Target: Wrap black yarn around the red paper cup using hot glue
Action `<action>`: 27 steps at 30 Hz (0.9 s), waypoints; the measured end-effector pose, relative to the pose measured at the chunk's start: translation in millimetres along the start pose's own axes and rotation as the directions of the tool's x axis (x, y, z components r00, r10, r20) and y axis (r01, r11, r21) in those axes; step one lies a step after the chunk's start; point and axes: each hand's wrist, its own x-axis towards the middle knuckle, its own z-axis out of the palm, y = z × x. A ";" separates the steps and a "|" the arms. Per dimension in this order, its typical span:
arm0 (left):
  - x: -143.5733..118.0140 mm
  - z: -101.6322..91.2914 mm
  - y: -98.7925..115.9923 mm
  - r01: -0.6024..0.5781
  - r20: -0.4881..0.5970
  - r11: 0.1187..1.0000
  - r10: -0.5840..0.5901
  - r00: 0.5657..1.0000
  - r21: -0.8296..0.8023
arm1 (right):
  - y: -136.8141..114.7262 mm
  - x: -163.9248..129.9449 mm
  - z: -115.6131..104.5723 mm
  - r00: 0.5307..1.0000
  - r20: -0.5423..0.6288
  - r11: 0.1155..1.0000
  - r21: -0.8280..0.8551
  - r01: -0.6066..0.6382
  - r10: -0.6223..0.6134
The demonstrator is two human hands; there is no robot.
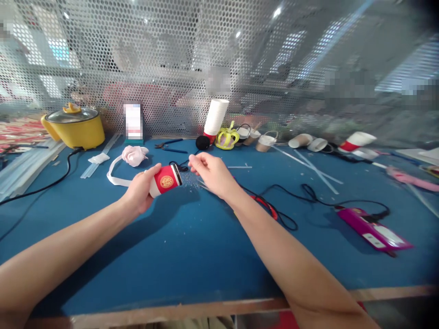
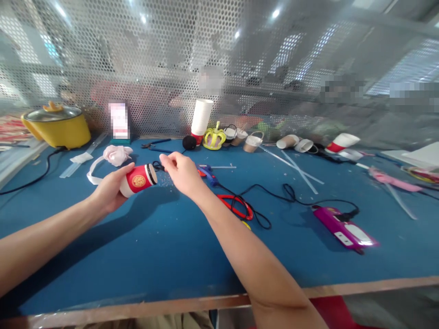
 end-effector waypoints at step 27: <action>-10.7 -9.5 -17.7 -0.413 0.367 0.817 0.270 0.890 0.402 | 5.9 -29.1 13.3 0.945 0.280 0.797 0.526 -0.296 0.166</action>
